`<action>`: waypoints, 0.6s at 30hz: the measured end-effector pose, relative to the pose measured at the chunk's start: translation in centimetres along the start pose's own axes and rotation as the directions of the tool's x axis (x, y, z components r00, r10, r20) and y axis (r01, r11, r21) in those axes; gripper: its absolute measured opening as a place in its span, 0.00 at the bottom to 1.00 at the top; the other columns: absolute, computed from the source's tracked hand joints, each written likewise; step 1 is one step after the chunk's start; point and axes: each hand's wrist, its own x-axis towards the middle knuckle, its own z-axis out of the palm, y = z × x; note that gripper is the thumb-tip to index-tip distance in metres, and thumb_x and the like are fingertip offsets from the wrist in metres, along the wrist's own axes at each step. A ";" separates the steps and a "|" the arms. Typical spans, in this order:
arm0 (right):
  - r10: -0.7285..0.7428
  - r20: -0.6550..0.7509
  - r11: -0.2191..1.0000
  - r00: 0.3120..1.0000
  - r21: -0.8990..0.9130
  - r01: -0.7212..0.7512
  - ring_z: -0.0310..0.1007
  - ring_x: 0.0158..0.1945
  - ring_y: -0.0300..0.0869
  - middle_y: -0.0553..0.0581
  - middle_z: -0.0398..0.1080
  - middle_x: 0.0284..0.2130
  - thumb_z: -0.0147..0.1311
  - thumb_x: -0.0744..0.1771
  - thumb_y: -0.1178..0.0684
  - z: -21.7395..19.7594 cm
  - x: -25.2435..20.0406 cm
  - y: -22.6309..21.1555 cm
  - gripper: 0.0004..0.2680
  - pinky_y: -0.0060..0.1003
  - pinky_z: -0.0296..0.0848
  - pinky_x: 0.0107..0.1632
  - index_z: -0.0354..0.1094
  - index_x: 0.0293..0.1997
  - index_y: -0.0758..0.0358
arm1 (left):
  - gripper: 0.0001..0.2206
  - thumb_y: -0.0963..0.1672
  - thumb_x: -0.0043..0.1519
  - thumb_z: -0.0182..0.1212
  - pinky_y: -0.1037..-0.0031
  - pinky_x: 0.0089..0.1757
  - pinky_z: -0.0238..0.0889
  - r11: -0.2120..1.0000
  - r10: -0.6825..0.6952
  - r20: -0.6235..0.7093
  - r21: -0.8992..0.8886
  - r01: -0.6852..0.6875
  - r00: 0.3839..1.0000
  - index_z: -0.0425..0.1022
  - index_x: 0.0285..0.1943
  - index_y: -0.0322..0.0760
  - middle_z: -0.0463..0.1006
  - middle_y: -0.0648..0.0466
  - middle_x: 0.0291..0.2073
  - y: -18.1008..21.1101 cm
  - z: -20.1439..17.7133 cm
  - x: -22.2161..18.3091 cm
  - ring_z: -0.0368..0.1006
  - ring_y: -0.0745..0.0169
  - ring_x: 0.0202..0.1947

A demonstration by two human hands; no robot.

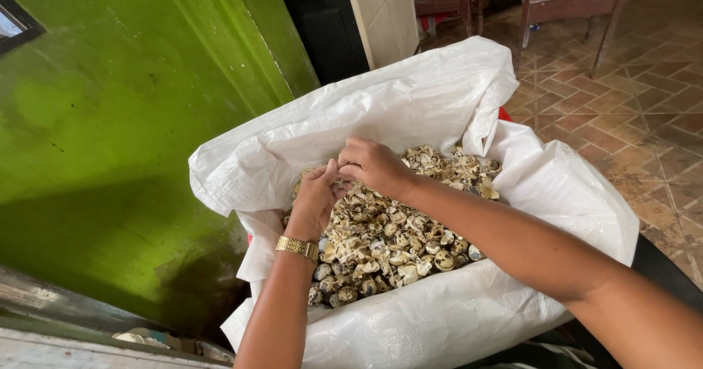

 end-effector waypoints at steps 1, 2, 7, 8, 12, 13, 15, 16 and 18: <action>0.000 0.000 1.000 1.000 -0.001 0.000 0.73 0.38 0.55 0.55 0.64 0.30 0.57 0.68 0.50 0.1 0.1 0.3 0.06 0.44 0.74 0.42 0.66 0.37 0.57 | 0.18 0.49 0.69 0.59 0.78 0.31 0.75 1.000 0.001 0.001 0.000 -0.001 1.000 0.76 0.51 0.26 0.82 0.46 0.32 0.2 0.2 -0.1 0.81 0.60 0.27; -0.010 -0.012 1.000 1.000 -0.024 0.009 0.72 0.38 0.56 0.56 0.64 0.31 0.56 0.69 0.50 0.4 0.1 0.5 0.07 0.45 0.74 0.42 0.64 0.36 0.59 | 0.17 0.49 0.69 0.58 0.77 0.32 0.75 1.000 -0.017 0.008 -0.023 0.018 1.000 0.76 0.51 0.27 0.82 0.46 0.31 0.3 0.4 -0.2 0.82 0.59 0.27; -0.187 0.132 0.859 0.973 -0.459 0.227 0.68 0.40 0.49 0.53 0.63 0.30 0.56 0.65 0.51 2.7 -0.1 5.9 0.07 0.40 0.72 0.47 0.62 0.30 0.56 | 0.14 0.47 0.68 0.59 0.76 0.35 0.76 0.999 -0.051 0.041 0.000 0.051 0.998 0.77 0.52 0.28 0.83 0.47 0.33 0.5 0.5 -0.5 0.82 0.59 0.29; -0.115 0.083 0.908 0.990 -0.395 0.139 0.70 0.41 0.50 0.54 0.63 0.32 0.53 0.66 0.52 2.9 -0.2 5.5 0.06 0.42 0.73 0.46 0.62 0.33 0.57 | 0.14 0.46 0.68 0.60 0.77 0.34 0.76 0.999 -0.024 0.037 0.025 0.023 0.999 0.77 0.52 0.27 0.83 0.48 0.33 0.2 0.4 -0.3 0.82 0.59 0.29; 0.009 0.054 0.957 0.999 -0.290 0.007 0.72 0.41 0.54 0.55 0.63 0.35 0.51 0.67 0.51 2.5 -0.2 4.6 0.05 0.46 0.74 0.45 0.62 0.36 0.59 | 0.14 0.46 0.67 0.61 0.78 0.32 0.77 0.996 0.036 0.013 0.078 -0.037 0.999 0.79 0.52 0.26 0.83 0.48 0.31 0.2 0.7 -0.7 0.82 0.62 0.26; 0.009 0.055 0.957 0.998 -0.289 0.008 0.72 0.41 0.54 0.55 0.63 0.35 0.51 0.67 0.51 2.2 -0.3 4.1 0.05 0.46 0.74 0.45 0.62 0.36 0.59 | 0.14 0.46 0.67 0.61 0.78 0.32 0.77 0.996 0.035 0.011 0.077 -0.036 0.999 0.79 0.52 0.26 0.83 0.48 0.31 -0.5 0.3 0.0 0.82 0.62 0.26; 0.067 0.031 0.977 0.997 -0.205 -0.059 0.73 0.40 0.58 0.59 0.65 0.33 0.42 0.71 0.46 1.7 -0.5 3.0 0.10 0.50 0.74 0.44 0.62 0.36 0.60 | 0.12 0.45 0.69 0.59 0.77 0.30 0.77 0.981 0.105 0.004 0.164 -0.104 0.995 0.80 0.47 0.28 0.82 0.49 0.29 -2.0 -0.5 1.3 0.79 0.64 0.23; 0.068 0.031 0.977 0.997 -0.206 -0.060 0.73 0.40 0.58 0.59 0.65 0.33 0.42 0.71 0.46 1.3 -0.5 2.2 0.10 0.50 0.74 0.44 0.62 0.36 0.60 | 0.12 0.45 0.69 0.59 0.77 0.30 0.77 0.981 0.104 0.005 0.164 -0.104 0.995 0.80 0.47 0.28 0.82 0.49 0.29 -1.8 -0.4 1.4 0.79 0.64 0.23; 0.005 -0.030 0.998 1.000 -0.057 -0.007 0.74 0.41 0.59 0.56 0.64 0.32 0.45 0.72 0.49 0.5 -0.2 0.4 0.06 0.47 0.74 0.46 0.64 0.41 0.57 | 0.14 0.46 0.70 0.56 0.82 0.22 0.61 0.965 0.143 -0.058 0.230 -0.126 0.988 0.78 0.33 0.33 0.74 0.51 0.18 -1.4 -0.6 1.3 0.66 0.68 0.15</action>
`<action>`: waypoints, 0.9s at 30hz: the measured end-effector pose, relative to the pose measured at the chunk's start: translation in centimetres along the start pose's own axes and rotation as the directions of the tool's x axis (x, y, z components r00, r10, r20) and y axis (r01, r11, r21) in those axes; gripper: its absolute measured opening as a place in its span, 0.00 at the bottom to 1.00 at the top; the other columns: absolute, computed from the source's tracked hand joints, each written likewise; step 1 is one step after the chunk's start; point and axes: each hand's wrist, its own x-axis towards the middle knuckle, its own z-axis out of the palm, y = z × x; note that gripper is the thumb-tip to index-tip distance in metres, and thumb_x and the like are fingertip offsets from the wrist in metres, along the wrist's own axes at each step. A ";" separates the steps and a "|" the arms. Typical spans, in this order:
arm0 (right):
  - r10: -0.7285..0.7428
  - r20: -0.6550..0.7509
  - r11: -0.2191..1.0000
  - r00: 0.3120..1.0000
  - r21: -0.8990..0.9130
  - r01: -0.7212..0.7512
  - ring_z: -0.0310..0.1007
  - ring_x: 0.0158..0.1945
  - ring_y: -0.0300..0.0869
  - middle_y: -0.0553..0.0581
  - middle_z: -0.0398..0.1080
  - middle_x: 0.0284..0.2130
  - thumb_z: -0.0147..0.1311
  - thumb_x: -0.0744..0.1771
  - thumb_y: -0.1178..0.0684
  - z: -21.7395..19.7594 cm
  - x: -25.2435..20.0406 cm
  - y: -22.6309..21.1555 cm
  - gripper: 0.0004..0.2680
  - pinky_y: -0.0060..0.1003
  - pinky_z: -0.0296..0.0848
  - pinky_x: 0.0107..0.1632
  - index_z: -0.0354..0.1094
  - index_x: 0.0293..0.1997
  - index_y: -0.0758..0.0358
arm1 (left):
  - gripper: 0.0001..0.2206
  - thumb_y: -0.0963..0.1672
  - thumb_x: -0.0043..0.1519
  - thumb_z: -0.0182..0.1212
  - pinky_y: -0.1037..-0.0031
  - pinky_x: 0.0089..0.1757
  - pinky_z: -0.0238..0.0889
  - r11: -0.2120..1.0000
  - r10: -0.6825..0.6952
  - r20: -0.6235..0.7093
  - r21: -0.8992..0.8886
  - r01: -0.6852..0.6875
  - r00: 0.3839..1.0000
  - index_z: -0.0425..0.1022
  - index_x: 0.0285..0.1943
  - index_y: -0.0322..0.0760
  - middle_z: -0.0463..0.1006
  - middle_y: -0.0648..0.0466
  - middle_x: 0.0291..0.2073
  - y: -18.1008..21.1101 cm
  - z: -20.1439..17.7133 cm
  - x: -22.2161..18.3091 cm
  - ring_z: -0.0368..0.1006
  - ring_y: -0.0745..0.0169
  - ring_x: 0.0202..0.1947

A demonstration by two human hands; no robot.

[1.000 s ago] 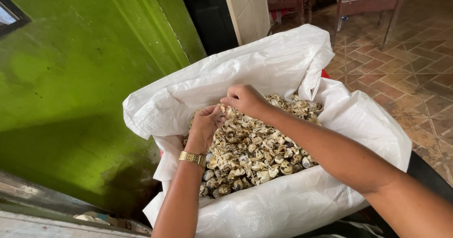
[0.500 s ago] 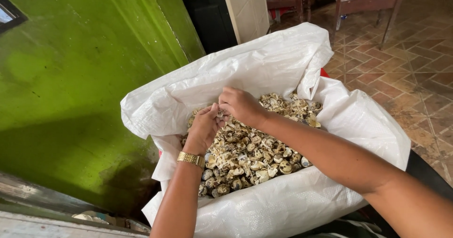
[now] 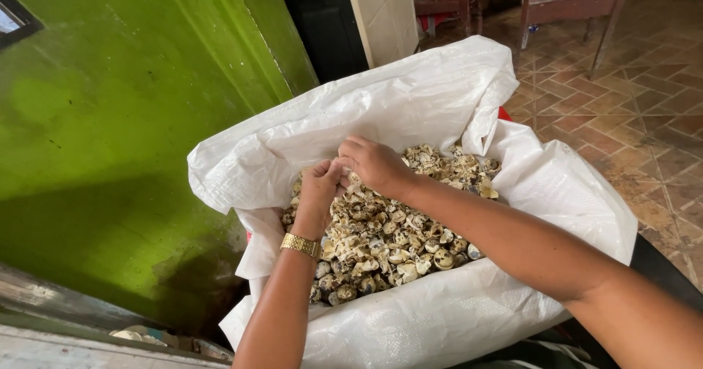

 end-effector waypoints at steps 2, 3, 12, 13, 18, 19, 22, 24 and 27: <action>0.012 -0.008 0.998 1.000 0.061 -0.011 0.74 0.42 0.59 0.56 0.64 0.33 0.49 0.71 0.48 0.5 -0.1 -0.5 0.06 0.47 0.74 0.46 0.64 0.43 0.57 | 0.14 0.46 0.70 0.55 0.83 0.23 0.59 1.000 -0.003 -0.034 -0.028 0.002 0.999 0.78 0.34 0.32 0.74 0.51 0.18 2.3 0.5 -1.5 0.66 0.70 0.15; 0.025 -0.018 0.993 1.000 0.119 -0.022 0.74 0.42 0.59 0.56 0.64 0.33 0.53 0.70 0.46 0.7 -0.1 -0.7 0.08 0.48 0.74 0.47 0.63 0.44 0.56 | 0.14 0.46 0.71 0.54 0.84 0.23 0.58 0.998 -0.004 -0.065 -0.056 0.001 0.998 0.77 0.35 0.31 0.73 0.52 0.18 3.5 0.9 -2.2 0.65 0.71 0.15; 0.097 -0.033 0.981 0.995 0.169 -0.091 0.74 0.37 0.54 0.56 0.66 0.29 0.61 0.66 0.52 -0.1 0.1 -0.7 0.06 0.46 0.74 0.42 0.67 0.37 0.57 | 0.17 0.46 0.72 0.49 0.81 0.21 0.52 0.988 0.065 0.014 0.140 -0.066 0.998 0.77 0.32 0.34 0.70 0.52 0.15 1.0 0.1 -0.4 0.62 0.69 0.14; 0.097 -0.031 0.981 0.995 0.169 -0.090 0.74 0.37 0.54 0.56 0.66 0.29 0.61 0.66 0.52 0.1 0.1 -0.4 0.06 0.46 0.74 0.42 0.67 0.37 0.57 | 0.17 0.46 0.72 0.49 0.81 0.21 0.52 0.988 0.065 0.013 0.139 -0.066 0.998 0.77 0.32 0.34 0.70 0.52 0.15 1.3 0.1 -0.7 0.62 0.69 0.14; 0.153 -0.081 0.967 0.985 0.216 -0.133 0.73 0.33 0.48 0.53 0.65 0.26 0.64 0.65 0.55 -0.3 0.2 0.2 0.05 0.41 0.73 0.39 0.69 0.31 0.56 | 0.18 0.46 0.73 0.48 0.78 0.23 0.53 0.980 0.057 0.055 0.187 -0.066 0.997 0.78 0.33 0.35 0.71 0.53 0.17 2.1 0.3 -1.2 0.61 0.68 0.14; 0.155 -0.080 0.967 0.985 0.216 -0.134 0.73 0.33 0.48 0.53 0.65 0.26 0.64 0.65 0.55 -0.4 0.2 0.2 0.05 0.41 0.73 0.39 0.69 0.31 0.56 | 0.18 0.46 0.73 0.48 0.78 0.23 0.53 0.980 0.055 0.055 0.187 -0.065 0.997 0.78 0.33 0.35 0.71 0.53 0.17 1.9 0.3 -1.2 0.61 0.68 0.14; 0.165 -0.076 0.974 0.983 0.167 -0.151 0.72 0.31 0.51 0.53 0.65 0.25 0.58 0.67 0.55 0.1 0.1 1.9 0.07 0.42 0.72 0.38 0.67 0.29 0.57 | 0.18 0.47 0.73 0.49 0.76 0.23 0.50 0.970 0.071 0.023 0.233 -0.074 0.997 0.76 0.31 0.36 0.69 0.52 0.15 2.2 0.0 -1.7 0.54 0.70 0.14; 0.206 -0.052 0.978 0.977 0.034 -0.205 0.71 0.33 0.65 0.64 0.65 0.25 0.48 0.71 0.47 1.5 0.0 5.2 0.12 0.55 0.70 0.37 0.63 0.30 0.62 | 0.12 0.38 0.71 0.45 0.75 0.33 0.63 0.979 0.087 0.111 0.173 -0.106 0.990 0.71 0.59 0.27 0.68 0.49 0.29 3.2 -0.4 -2.6 0.67 0.66 0.28; 0.231 -0.011 0.972 0.973 -0.043 -0.232 0.72 0.34 0.65 0.66 0.68 0.24 0.46 0.71 0.47 0.3 -0.1 6.0 0.14 0.54 0.71 0.37 0.64 0.29 0.64 | 0.13 0.37 0.71 0.44 0.78 0.35 0.74 0.986 0.071 0.135 0.139 -0.089 0.988 0.67 0.62 0.21 0.78 0.43 0.32 3.5 0.0 -2.8 0.78 0.62 0.31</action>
